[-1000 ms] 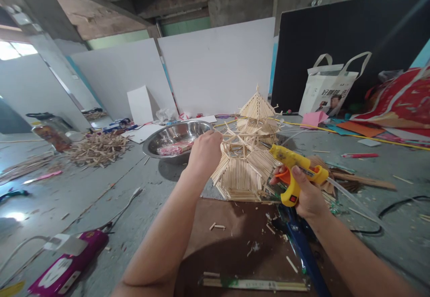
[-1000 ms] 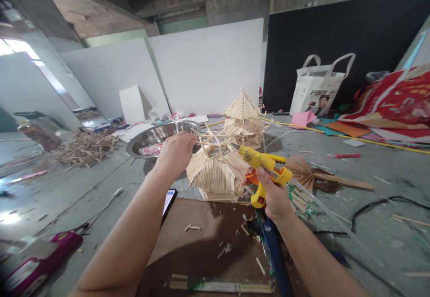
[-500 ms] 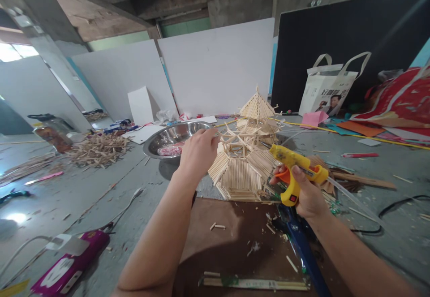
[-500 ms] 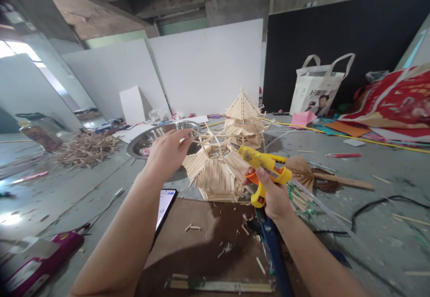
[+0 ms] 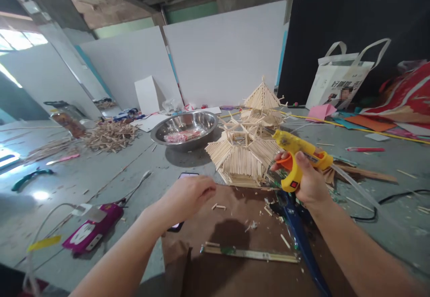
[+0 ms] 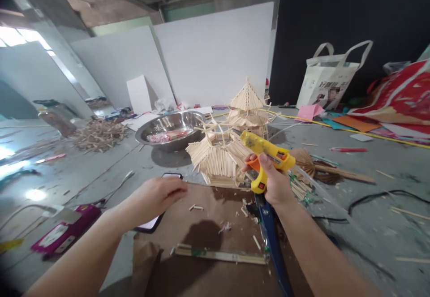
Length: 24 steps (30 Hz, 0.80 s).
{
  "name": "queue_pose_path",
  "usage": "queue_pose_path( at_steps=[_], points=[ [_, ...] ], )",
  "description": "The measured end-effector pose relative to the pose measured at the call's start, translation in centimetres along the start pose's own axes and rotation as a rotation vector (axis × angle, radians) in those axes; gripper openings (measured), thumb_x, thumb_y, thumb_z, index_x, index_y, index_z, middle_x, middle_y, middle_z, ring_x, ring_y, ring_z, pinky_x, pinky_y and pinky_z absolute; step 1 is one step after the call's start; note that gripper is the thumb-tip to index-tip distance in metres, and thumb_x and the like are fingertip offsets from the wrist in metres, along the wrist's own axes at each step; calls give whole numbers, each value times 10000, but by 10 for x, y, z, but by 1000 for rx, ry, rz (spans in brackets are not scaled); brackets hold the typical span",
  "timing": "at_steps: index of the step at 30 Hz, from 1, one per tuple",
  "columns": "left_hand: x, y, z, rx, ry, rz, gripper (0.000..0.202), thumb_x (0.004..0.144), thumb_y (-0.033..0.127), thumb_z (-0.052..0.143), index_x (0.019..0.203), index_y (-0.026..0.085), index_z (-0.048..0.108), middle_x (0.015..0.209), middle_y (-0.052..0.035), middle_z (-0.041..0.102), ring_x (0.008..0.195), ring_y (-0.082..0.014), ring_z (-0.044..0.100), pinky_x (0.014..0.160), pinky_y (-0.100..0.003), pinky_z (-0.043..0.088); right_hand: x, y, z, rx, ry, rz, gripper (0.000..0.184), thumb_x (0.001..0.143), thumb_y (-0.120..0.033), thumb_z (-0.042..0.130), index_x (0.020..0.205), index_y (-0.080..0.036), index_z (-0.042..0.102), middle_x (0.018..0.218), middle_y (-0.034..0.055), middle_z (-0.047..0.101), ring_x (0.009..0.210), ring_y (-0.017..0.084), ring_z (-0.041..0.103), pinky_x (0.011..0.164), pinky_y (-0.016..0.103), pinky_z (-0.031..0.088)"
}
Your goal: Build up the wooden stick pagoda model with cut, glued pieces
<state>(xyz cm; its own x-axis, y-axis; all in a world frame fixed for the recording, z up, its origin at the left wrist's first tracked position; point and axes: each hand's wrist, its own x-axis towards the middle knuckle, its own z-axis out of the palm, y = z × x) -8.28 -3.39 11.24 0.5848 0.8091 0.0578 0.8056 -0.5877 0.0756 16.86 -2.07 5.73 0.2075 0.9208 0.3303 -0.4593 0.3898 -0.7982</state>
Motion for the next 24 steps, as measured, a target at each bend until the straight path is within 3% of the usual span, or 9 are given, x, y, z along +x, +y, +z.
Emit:
queue_pose_path(
  at_steps=[3, 6, 11, 16, 24],
  points=[
    [-25, 6, 19, -30, -251, 0, 195, 786, 198, 397, 836, 207, 585, 798, -16, 620, 740, -145, 573, 627, -228, 398, -1, -5, 1, -8, -36, 5, 248, 673, -441, 576, 663, -194, 601, 680, -5, 599, 540, 140, 586, 584, 319, 486],
    [-43, 16, 36, -65, -328, 5, 203, 798, 192, 375, 883, 210, 558, 861, -25, 586, 752, -142, 569, 623, -226, 407, -3, -8, 2, -22, -43, 4, 249, 673, -438, 575, 665, -192, 607, 670, -3, 598, 556, 142, 589, 577, 311, 486],
    [-48, 24, 57, 1, -297, -24, 191, 814, 219, 358, 870, 196, 539, 868, -41, 552, 744, -153, 564, 626, -246, 429, -5, -8, 2, -27, -46, 8, 245, 667, -444, 580, 685, -203, 618, 653, -7, 595, 560, 148, 586, 554, 306, 484],
    [-29, 14, 65, 54, -214, -116, 226, 813, 207, 348, 928, 182, 541, 913, -66, 548, 779, -178, 578, 658, -282, 440, -7, -9, 3, -19, -72, -7, 242, 682, -434, 570, 680, -198, 622, 663, -6, 597, 568, 141, 585, 556, 294, 477],
    [-1, 11, 81, 116, -200, -52, 223, 813, 242, 361, 885, 180, 562, 879, -75, 545, 755, -187, 575, 605, -279, 434, -11, -14, 7, 1, -68, 8, 245, 669, -417, 587, 671, -174, 620, 697, 10, 603, 609, 137, 590, 555, 265, 463]
  ],
)
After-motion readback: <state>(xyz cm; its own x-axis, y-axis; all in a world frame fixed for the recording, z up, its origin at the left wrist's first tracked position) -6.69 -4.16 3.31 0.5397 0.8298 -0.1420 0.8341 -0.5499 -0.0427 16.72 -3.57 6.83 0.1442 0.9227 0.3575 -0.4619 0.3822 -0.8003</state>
